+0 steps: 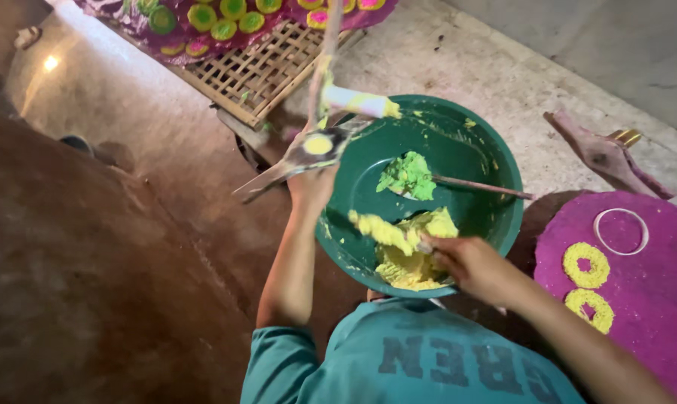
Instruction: The person uses a manual dough press to form yellow dough into ring shapes on a pink tray. They repeatedly scoop dough from a green bucket, load the press, and release the shaped dough onto the tray, then add green dough centers to the rings.
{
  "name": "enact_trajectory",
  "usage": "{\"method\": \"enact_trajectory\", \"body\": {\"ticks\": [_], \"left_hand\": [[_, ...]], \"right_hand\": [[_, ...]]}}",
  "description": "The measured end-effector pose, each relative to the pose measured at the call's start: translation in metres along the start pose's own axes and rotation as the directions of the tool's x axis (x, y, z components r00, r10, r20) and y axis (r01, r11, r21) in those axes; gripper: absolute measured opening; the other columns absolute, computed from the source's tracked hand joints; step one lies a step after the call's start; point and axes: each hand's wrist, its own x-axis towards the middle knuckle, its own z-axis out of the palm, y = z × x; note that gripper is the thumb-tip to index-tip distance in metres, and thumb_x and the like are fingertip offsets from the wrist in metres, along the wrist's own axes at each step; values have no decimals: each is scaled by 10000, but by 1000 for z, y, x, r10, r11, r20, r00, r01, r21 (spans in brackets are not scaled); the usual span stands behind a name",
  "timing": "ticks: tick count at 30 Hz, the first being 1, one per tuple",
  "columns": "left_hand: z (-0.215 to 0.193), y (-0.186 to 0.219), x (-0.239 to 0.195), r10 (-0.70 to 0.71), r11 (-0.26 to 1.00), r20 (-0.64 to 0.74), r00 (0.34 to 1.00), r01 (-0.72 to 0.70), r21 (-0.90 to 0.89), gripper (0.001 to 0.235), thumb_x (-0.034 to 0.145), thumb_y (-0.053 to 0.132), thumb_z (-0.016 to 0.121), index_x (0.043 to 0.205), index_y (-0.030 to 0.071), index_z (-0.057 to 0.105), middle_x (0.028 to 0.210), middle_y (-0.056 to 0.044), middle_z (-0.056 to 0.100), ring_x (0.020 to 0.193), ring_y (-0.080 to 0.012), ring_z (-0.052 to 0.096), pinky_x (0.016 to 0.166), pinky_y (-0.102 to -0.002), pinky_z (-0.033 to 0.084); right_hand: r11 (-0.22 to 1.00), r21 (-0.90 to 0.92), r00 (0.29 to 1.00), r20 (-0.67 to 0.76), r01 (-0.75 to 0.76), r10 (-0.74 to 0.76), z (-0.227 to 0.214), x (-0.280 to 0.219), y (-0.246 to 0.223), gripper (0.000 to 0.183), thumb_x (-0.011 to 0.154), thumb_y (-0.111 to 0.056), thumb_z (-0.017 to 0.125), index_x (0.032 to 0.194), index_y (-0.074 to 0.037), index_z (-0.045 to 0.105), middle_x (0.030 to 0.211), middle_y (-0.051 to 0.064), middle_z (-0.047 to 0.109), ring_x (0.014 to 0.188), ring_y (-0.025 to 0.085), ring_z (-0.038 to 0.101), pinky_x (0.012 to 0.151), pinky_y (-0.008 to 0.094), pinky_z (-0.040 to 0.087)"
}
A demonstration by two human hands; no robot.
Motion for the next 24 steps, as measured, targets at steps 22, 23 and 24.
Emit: {"method": "enact_trajectory", "body": {"ticks": [22, 23, 24], "left_hand": [[126, 228, -120, 130, 990, 970, 207, 24, -138, 440, 758, 216, 884, 1139, 76, 713, 1021, -63, 747, 922, -193, 717, 810, -351, 561], [131, 232, -127, 115, 993, 980, 160, -17, -114, 424, 744, 223, 893, 1114, 96, 730, 1011, -63, 747, 898, -196, 708, 789, -356, 549], [135, 237, -137, 79, 931, 985, 156, 341, -129, 426, 771, 194, 877, 1152, 84, 722, 1039, -70, 733, 928, -176, 686, 816, -348, 541]], "right_hand": [[832, -260, 679, -484, 490, -551, -96, -231, 29, 387, 934, -323, 596, 1263, -121, 566, 1329, 328, 629, 1165, 421, 719, 934, 467, 615], [776, -366, 601, -492, 514, -630, -87, -237, 29, 265, 962, -273, 580, 1186, -136, 548, 1313, 348, 621, 1167, 452, 711, 929, 462, 621], [707, -470, 519, -480, 528, -707, -79, -241, 28, 144, 990, -223, 563, 1109, -151, 529, 1296, 368, 613, 1169, 482, 702, 923, 456, 628]]}}
